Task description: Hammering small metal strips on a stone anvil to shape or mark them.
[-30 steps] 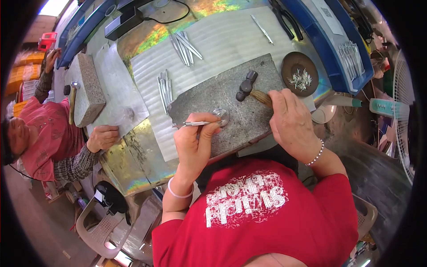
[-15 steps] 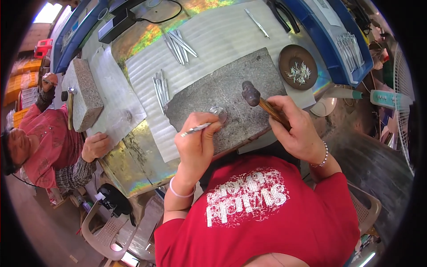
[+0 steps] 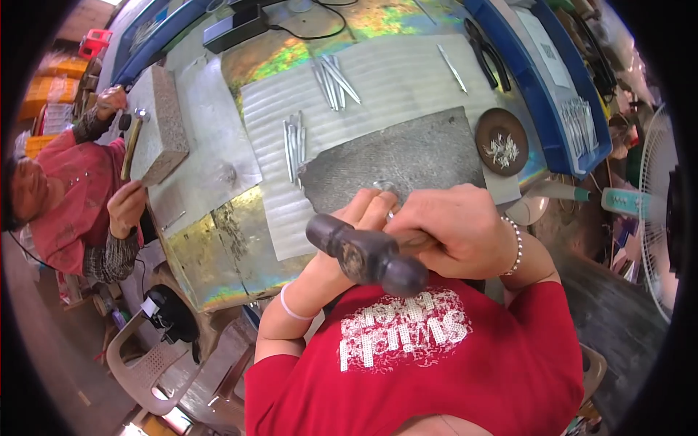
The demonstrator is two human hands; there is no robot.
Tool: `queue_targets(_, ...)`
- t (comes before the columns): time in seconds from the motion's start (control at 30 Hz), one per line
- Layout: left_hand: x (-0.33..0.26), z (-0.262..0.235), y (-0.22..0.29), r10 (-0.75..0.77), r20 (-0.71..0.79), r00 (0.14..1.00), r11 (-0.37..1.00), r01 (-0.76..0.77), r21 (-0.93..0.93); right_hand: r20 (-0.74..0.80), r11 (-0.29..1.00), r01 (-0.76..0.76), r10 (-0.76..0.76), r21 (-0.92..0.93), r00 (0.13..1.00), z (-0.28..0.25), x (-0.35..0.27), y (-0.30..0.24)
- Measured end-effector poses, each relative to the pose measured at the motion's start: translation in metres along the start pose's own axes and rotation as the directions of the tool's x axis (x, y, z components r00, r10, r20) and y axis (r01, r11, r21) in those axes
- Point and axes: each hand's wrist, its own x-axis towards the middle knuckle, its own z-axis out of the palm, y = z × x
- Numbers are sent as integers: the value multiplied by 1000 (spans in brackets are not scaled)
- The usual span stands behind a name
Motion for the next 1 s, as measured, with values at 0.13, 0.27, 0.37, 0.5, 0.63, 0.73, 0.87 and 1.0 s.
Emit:
queue_targets(0.13,8,-9,-3,189,36,981,975,-192,111,19,997,14,-12,-77,1000,-3,3,-8)
queue_targets(0.27,-11,17,-32,161,-128,979,983,-148,109,-30,965,-245,249,94,968,-17,-10,-30)
queue_targets(0.37,-7,13,-30,155,-122,980,987,-150,47,-28,970,-205,203,-130,979,-29,-23,-47)
queue_targets(0.5,-5,9,-27,119,-103,987,993,-117,26,-28,950,-247,246,-189,969,-31,-31,-59)
queue_targets(0.63,-6,11,-28,103,-109,989,994,-98,46,27,914,-295,314,-278,949,-33,-30,-65)
queue_targets(0.73,-6,12,-28,105,-108,989,994,-102,35,90,916,-225,269,-333,959,-31,-32,-58)
queue_targets(0.87,-5,11,-27,98,-91,991,995,-95,34,112,924,-176,225,-338,968,-28,-37,-51)
queue_targets(1.0,3,12,-27,123,-72,990,992,-123,7,144,803,-222,354,-553,924,-47,-43,-81)
